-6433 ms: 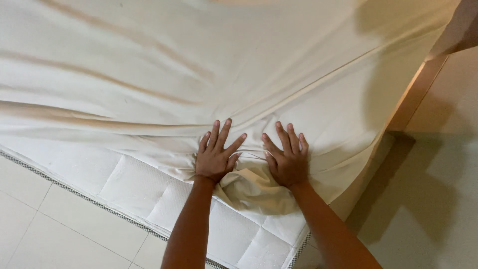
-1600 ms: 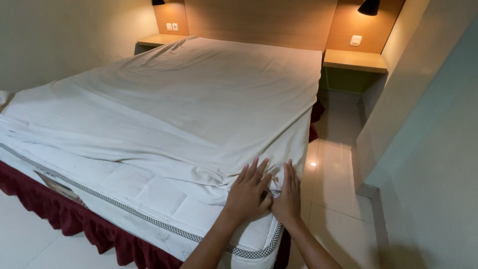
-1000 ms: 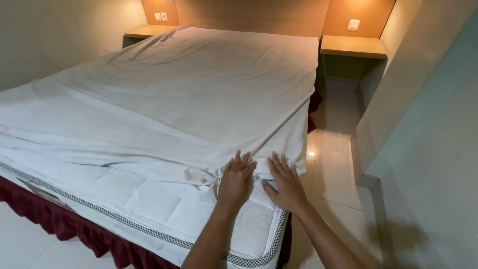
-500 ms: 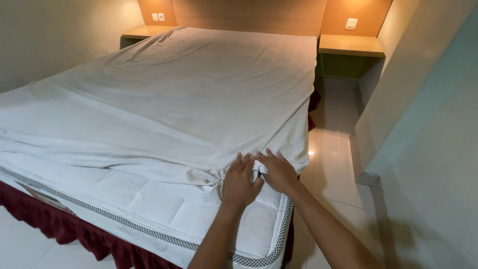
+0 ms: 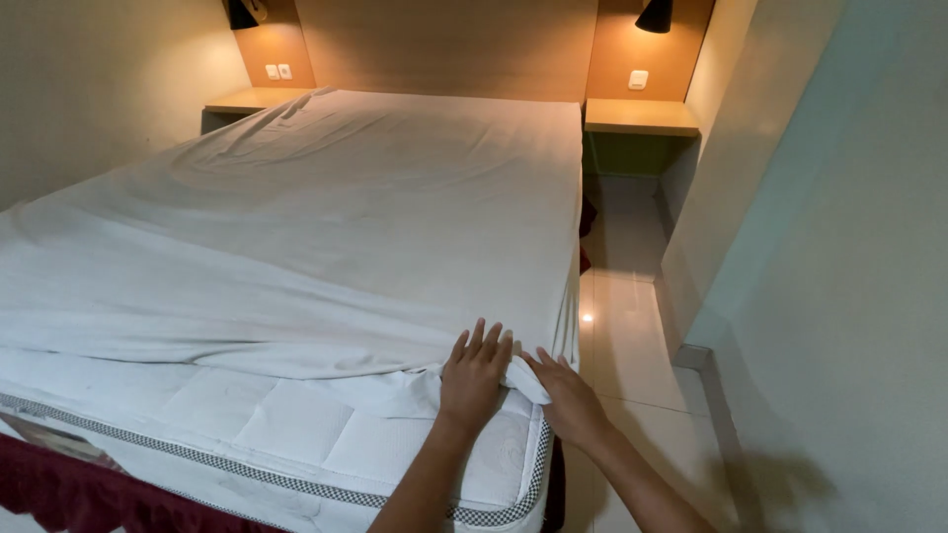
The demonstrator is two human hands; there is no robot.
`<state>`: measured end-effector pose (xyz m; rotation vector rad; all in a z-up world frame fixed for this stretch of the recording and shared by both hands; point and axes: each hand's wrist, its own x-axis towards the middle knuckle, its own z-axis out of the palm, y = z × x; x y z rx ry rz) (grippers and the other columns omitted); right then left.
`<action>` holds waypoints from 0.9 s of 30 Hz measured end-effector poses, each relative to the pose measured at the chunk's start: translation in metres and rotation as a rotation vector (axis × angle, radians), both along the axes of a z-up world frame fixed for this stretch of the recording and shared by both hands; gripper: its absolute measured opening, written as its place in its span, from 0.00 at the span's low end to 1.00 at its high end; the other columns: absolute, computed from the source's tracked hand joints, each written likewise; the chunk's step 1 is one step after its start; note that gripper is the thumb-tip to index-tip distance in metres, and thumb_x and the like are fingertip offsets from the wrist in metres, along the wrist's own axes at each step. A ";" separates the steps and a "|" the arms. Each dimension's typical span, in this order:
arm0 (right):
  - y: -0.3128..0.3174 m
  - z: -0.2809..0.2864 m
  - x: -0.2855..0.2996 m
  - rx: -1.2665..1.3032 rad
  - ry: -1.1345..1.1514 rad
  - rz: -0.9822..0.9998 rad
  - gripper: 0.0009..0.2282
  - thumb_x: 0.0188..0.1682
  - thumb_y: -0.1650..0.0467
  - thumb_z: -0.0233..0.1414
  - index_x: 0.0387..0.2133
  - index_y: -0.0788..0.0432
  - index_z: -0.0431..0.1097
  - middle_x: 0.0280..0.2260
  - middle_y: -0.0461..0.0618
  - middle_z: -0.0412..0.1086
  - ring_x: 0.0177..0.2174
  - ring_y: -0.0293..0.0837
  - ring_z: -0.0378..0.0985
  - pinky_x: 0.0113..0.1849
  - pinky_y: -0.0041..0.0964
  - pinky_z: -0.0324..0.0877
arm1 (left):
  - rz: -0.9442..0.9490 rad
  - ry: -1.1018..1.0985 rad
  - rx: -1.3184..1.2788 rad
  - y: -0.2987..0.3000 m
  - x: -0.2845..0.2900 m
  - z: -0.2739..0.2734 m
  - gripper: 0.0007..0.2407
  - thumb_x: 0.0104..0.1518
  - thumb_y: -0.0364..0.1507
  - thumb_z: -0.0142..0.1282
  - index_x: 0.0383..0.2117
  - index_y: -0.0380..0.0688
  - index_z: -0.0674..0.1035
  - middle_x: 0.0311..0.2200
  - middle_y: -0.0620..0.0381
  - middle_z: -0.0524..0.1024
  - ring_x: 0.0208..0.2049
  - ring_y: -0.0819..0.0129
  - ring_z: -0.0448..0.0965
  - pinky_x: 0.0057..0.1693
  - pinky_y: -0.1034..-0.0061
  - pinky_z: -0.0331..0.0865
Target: The person spreads a white fitted sheet over a mattress, smoothing the fabric and tucking the corners under the mattress edges. They work around the bed to ensure the sheet is tight and wrinkle-free.
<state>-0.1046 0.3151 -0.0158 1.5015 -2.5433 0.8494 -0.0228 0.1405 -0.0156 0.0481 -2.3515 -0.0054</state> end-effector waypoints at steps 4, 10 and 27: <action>0.001 -0.017 0.003 -0.076 -0.008 -0.073 0.34 0.38 0.85 0.51 0.63 0.56 0.60 0.61 0.56 0.64 0.65 0.51 0.56 0.64 0.49 0.50 | -0.032 0.022 -0.064 -0.006 -0.001 -0.006 0.17 0.55 0.25 0.60 0.53 0.41 0.78 0.59 0.49 0.75 0.66 0.52 0.68 0.68 0.56 0.59; -0.003 -0.012 0.004 -0.160 -0.024 -0.144 0.32 0.38 0.82 0.55 0.61 0.57 0.64 0.60 0.54 0.66 0.63 0.50 0.62 0.63 0.45 0.57 | -0.202 -0.034 -0.022 -0.003 0.015 0.016 0.24 0.39 0.26 0.69 0.48 0.38 0.80 0.56 0.49 0.77 0.64 0.51 0.71 0.65 0.56 0.64; -0.007 0.004 -0.014 -0.244 0.420 -0.288 0.32 0.44 0.78 0.52 0.66 0.58 0.54 0.70 0.57 0.45 0.68 0.56 0.47 0.64 0.54 0.50 | -0.474 0.150 -0.052 0.011 0.035 0.048 0.24 0.47 0.31 0.71 0.52 0.34 0.79 0.58 0.52 0.76 0.63 0.53 0.73 0.63 0.60 0.70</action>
